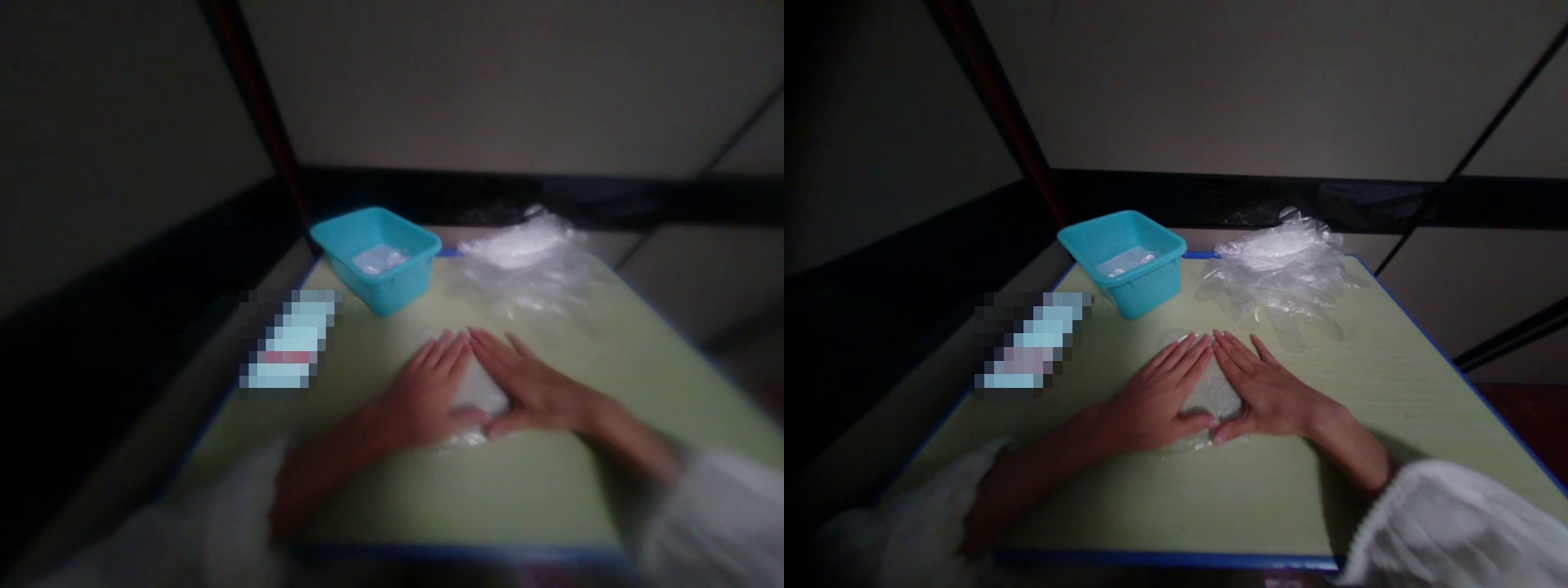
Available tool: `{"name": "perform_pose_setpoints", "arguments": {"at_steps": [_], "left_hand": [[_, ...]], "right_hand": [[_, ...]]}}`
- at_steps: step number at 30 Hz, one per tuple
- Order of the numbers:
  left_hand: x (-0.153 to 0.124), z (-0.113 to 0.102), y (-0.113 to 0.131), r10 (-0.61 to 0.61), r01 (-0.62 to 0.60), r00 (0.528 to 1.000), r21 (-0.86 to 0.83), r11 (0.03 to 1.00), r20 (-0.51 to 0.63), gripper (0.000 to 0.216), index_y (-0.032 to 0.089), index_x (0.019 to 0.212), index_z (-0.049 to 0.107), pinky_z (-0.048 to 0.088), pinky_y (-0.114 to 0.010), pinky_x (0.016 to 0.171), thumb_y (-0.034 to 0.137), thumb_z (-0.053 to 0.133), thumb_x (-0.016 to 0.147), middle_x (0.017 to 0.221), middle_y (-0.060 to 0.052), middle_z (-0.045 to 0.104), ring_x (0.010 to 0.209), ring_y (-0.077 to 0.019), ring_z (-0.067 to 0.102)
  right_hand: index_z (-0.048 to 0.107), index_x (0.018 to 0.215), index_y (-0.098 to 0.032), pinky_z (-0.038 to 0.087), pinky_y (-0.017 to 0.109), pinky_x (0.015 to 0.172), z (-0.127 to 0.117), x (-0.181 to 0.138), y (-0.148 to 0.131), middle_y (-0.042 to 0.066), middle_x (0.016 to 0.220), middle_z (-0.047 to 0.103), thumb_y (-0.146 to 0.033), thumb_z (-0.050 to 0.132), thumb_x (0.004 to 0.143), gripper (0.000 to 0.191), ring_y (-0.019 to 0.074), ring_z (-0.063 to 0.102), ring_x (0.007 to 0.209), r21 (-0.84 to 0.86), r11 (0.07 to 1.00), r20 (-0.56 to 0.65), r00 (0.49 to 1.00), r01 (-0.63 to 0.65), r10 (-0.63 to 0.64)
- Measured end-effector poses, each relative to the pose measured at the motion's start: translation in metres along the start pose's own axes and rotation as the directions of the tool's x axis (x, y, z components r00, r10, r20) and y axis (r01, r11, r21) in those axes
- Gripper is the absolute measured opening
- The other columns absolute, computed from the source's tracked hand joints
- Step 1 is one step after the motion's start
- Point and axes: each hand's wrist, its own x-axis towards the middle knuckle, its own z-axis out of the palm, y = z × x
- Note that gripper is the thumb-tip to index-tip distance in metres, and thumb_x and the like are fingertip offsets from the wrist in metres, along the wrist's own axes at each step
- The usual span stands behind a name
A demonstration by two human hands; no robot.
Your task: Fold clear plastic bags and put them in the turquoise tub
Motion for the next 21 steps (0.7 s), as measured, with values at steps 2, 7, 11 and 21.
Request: {"name": "perform_pose_setpoints", "arguments": {"at_steps": [2, 7, 11, 21], "left_hand": [[-0.001, -0.001, -0.003, 0.003, -0.003, 1.0, -0.001, 1.0, 0.005, 0.087, 0.005, 0.142, 0.029, 0.016, -0.044, 0.114, 0.068, 0.039, 0.082, 0.151, -0.018, 0.02, 0.141, -0.0319, 0.015], [-0.006, -0.004, -0.015, -0.019, 0.018, 0.999, 0.017, 1.0, 0.035, 0.087, 0.006, 0.142, 0.03, 0.016, -0.045, 0.114, 0.067, 0.043, 0.081, 0.151, -0.018, 0.02, 0.141, -0.0337, 0.014], [-0.01, -0.01, -0.022, -0.052, 0.05, 0.996, 0.038, 0.998, 0.071, 0.088, 0.005, 0.141, 0.03, 0.017, -0.045, 0.113, 0.066, 0.046, 0.08, 0.152, -0.018, 0.019, 0.141, -0.0342, 0.012], [-0.016, -0.023, -0.035, -0.047, 0.046, 0.986, 0.012, 0.999, 0.158, 0.106, 0.009, 0.144, 0.024, 0.017, -0.045, 0.112, 0.076, 0.052, 0.067, 0.152, -0.019, 0.015, 0.142, -0.0339, 0.008]], "right_hand": [[-0.006, 0.147, -0.014, 0.005, 0.055, 0.111, 0.0, 0.0, 0.001, 0.02, 0.152, 0.003, -0.076, 0.048, 0.072, 0.111, 0.0321, 0.001, 0.14, 0.0, 1.0, -0.01, 1.0, 0.012, -0.012], [-0.006, 0.147, -0.014, 0.006, 0.055, 0.112, 0.001, 0.001, 0.001, 0.02, 0.153, 0.004, -0.077, 0.048, 0.071, 0.113, 0.0325, 0.002, 0.14, 0.004, 1.0, -0.013, 1.0, 0.001, -0.001], [-0.004, 0.148, -0.013, 0.004, 0.055, 0.111, -0.001, 0.001, -0.001, 0.02, 0.153, 0.0, -0.078, 0.047, 0.071, 0.113, 0.0323, 0.002, 0.14, 0.013, 1.0, 0.011, 1.0, -0.02, 0.02], [-0.007, 0.147, -0.014, 0.005, 0.055, 0.111, -0.002, -0.001, 0.0, 0.019, 0.152, 0.0, -0.077, 0.047, 0.071, 0.112, 0.0326, 0.003, 0.14, 0.015, 1.0, 0.005, 1.0, -0.009, 0.009]]}}
